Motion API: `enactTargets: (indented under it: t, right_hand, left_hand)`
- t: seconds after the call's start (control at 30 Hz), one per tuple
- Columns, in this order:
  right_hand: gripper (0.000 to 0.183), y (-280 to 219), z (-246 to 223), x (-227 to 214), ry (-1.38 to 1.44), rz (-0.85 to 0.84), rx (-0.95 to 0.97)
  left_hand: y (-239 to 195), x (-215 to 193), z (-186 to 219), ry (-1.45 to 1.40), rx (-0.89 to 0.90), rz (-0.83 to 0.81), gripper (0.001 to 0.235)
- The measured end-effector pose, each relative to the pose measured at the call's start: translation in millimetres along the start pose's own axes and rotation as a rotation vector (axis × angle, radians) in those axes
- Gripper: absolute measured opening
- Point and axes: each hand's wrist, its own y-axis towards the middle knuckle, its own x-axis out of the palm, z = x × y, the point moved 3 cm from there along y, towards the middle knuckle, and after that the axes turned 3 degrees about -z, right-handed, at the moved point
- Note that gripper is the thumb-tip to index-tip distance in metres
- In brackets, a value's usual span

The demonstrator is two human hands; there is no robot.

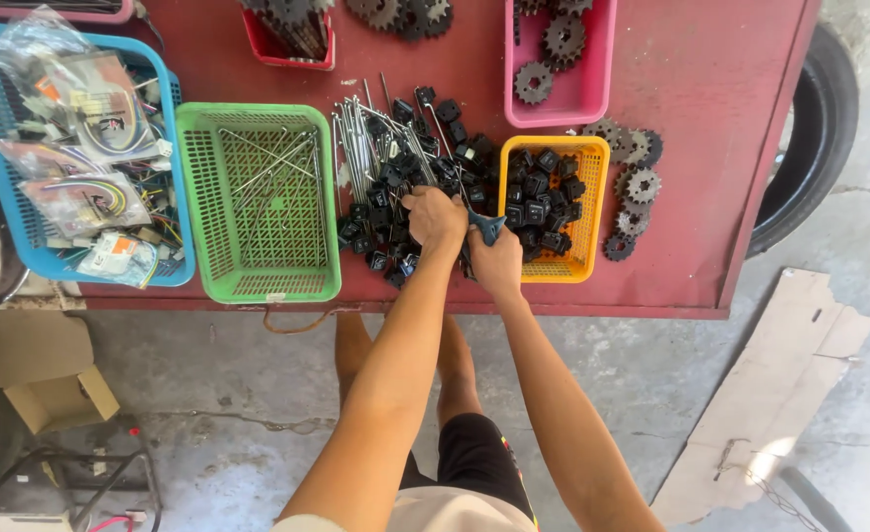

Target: The person stands at a red table outdoors and uses a dark cloth to wipe and clean long, thin metal rods. They pick up the rods from a green basket, wipe them individually, and place them back into the basket. The table also holds other bicycle parts, including a wheel and gears.

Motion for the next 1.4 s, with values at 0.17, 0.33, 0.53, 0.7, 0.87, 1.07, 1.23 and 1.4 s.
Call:
enactTargets:
  t: [0.17,0.33,0.53,0.7,0.87,1.07,1.23,1.4]
  right_hand:
    - [0.024,-11.9,4.9,-9.3,0.064,-0.027,-0.024]
    - [0.024,-16.7,10.1,-10.6,0.076,-0.024,-0.042]
    - [0.027,-25.7,16.4,-16.6,0.125,-0.063,-0.078]
    - [0.031,-31.3,28.0,-19.2,0.079,-0.018,-0.028]
    - [0.028,-51.1,4.1,-40.0,0.214,0.006,-0.067]
    - [0.032,-115.5,-74.0,-75.2,0.321,-0.082,-0.172]
    - [0.043,-234.9,-160.4,-91.6,0.21,-0.343,-0.343]
    - [0.04,-336.4,-194.7,-80.8,0.165,-0.56,-0.429]
  left_hand:
    - [15.5,6.5,-5.6,0.053,0.011,0.011,0.043]
    - [11.1,-5.5,-3.9,0.028,0.019,0.005,0.031]
    - [9.0,-18.8,-15.4,-0.225,0.104,-0.011,0.032]
    - [21.8,-14.5,-36.3,-0.446,0.164,-0.103,0.037]
    - [-12.1,-49.8,-49.2,-0.654,0.169,-0.257,0.031]
    - [-171.4,-155.7,-66.9,-0.994,0.163,-0.514,0.021]
    - [-267.9,-194.0,-119.2,-1.156,0.28,-0.688,0.011]
    - [-344.9,-246.0,-162.1,-1.098,0.436,-0.835,0.014]
